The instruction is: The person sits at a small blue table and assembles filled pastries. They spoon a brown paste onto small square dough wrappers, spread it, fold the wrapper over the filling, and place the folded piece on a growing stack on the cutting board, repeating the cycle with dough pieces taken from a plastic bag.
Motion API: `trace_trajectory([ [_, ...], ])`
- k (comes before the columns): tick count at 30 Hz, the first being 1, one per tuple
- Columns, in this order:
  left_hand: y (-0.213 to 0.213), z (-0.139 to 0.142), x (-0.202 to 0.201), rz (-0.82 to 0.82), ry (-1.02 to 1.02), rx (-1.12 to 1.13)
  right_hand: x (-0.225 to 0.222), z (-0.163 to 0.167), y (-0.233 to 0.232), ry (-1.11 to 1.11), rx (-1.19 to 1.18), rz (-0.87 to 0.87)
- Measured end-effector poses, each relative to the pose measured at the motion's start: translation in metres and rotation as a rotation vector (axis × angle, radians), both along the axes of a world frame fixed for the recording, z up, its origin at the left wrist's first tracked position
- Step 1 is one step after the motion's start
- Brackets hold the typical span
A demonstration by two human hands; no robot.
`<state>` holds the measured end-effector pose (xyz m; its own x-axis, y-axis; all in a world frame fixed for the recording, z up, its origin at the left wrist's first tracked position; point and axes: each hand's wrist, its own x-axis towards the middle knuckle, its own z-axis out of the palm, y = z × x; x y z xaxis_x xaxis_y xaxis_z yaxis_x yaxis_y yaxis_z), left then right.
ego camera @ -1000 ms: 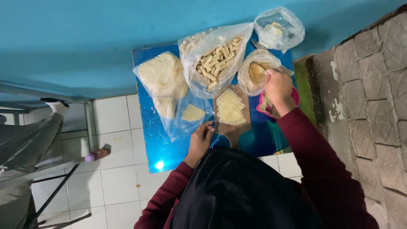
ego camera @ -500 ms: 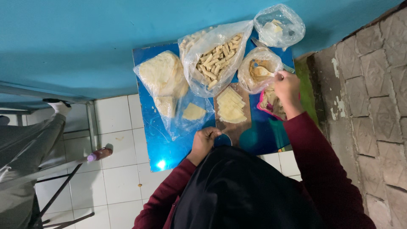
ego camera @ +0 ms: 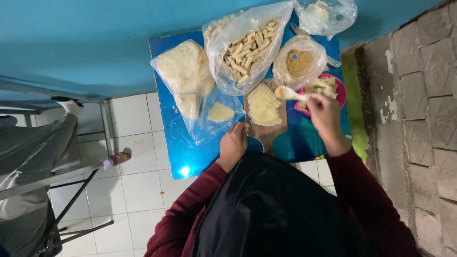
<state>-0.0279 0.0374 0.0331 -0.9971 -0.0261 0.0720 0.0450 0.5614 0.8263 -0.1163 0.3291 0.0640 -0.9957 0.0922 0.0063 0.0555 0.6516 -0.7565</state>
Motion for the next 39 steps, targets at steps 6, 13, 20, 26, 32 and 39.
trace_trajectory([
  [6,0.020,-0.014,-0.030,0.003,0.036,-0.102,0.044,-0.002,-0.028,0.116,-0.018,0.129],
  [13,0.034,-0.026,-0.045,0.023,-0.160,-0.172,0.063,0.003,-0.046,0.131,0.041,0.176],
  [20,0.037,-0.030,-0.040,0.046,-0.161,-0.093,0.072,0.017,-0.046,0.492,0.274,0.435],
  [26,0.040,-0.028,-0.037,0.035,0.085,-0.133,0.074,0.016,-0.044,0.519,0.346,0.446],
  [32,0.043,-0.020,-0.038,-0.013,0.024,-0.048,0.043,0.021,-0.033,0.555,0.435,0.197],
  [39,0.051,-0.019,-0.037,-0.114,0.096,0.050,-0.005,0.033,-0.044,0.568,0.540,0.131],
])
